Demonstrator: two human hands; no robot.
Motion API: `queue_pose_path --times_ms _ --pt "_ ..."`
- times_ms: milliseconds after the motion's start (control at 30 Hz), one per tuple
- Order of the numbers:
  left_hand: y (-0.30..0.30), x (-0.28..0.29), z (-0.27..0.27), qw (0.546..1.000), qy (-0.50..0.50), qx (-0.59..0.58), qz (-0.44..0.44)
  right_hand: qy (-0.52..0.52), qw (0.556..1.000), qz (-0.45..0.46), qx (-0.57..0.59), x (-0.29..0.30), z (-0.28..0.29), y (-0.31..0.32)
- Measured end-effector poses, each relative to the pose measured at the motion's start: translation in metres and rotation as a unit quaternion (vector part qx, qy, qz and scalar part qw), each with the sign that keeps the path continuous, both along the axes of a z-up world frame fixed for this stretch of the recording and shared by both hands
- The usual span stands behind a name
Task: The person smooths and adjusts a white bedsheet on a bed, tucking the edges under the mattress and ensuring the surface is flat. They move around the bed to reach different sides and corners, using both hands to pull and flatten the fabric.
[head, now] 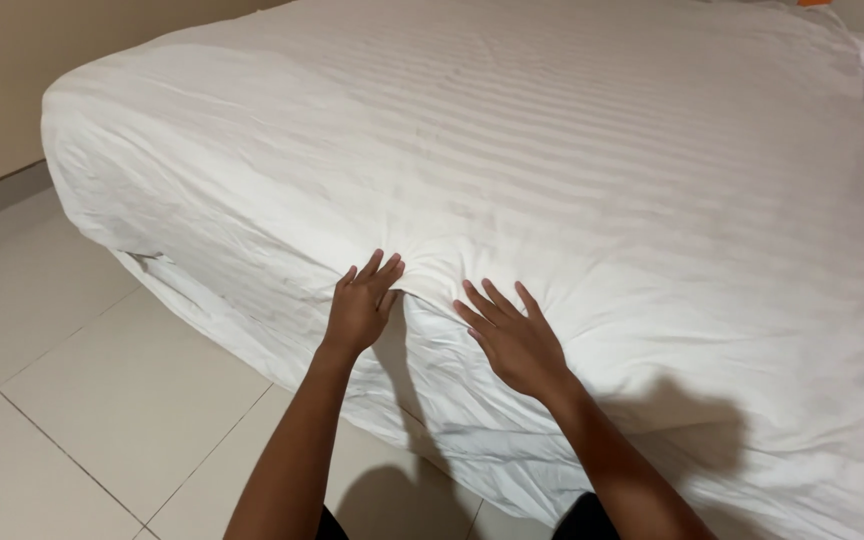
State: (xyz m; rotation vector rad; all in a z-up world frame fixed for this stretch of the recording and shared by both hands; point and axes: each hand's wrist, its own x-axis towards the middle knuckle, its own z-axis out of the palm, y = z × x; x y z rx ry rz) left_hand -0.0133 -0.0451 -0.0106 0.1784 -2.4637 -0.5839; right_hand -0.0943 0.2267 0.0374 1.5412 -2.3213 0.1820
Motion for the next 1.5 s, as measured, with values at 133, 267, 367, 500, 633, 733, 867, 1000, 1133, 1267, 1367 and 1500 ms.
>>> queue_pose_path --times_ms 133,267,367,500,633,733,867,1000,1133,1267,1367,1500 --pt "0.012 0.008 0.004 0.998 -0.054 -0.025 0.009 0.017 1.000 0.002 0.000 0.004 0.005 -0.002" --pt "0.037 0.020 -0.002 0.996 -0.039 -0.067 0.034 -0.023 1.000 -0.004 -0.008 0.008 0.012 -0.005" --pt "0.055 0.025 -0.018 0.994 -0.004 -0.106 0.008 -0.026 1.000 -0.004 -0.005 0.008 0.013 -0.005" --pt "0.086 0.033 -0.014 0.980 0.046 -0.151 -0.119 -0.050 0.998 0.024 -0.030 0.005 0.011 0.000" --pt "0.100 0.016 0.000 0.985 0.067 -0.111 -0.113 -0.161 0.983 0.030 -0.081 -0.001 0.018 0.003" --pt "0.104 0.004 -0.004 0.987 0.030 -0.148 -0.052 -0.211 0.960 0.064 -0.171 -0.005 0.014 0.008" --pt "0.100 -0.008 -0.011 0.975 0.138 -0.171 -0.018 -0.234 0.949 0.086 -0.193 -0.007 0.014 0.009" --pt "0.097 -0.002 0.003 0.972 0.168 -0.157 -0.049 -0.217 0.954 0.089 -0.187 -0.006 0.019 0.007" --pt "0.098 0.013 -0.002 0.975 0.150 -0.146 -0.070 -0.187 0.966 0.083 -0.161 0.001 0.017 0.005" --pt "0.097 0.022 -0.002 0.980 0.141 -0.116 -0.082 -0.062 0.997 0.034 -0.044 0.007 0.009 0.008" --pt "0.098 0.022 -0.003 0.983 0.124 -0.102 -0.084 -0.009 0.999 -0.030 0.009 0.014 0.014 0.017" --pt "0.097 0.020 -0.003 0.986 0.106 -0.103 -0.080 0.017 0.987 -0.156 0.038 0.012 0.015 0.024"
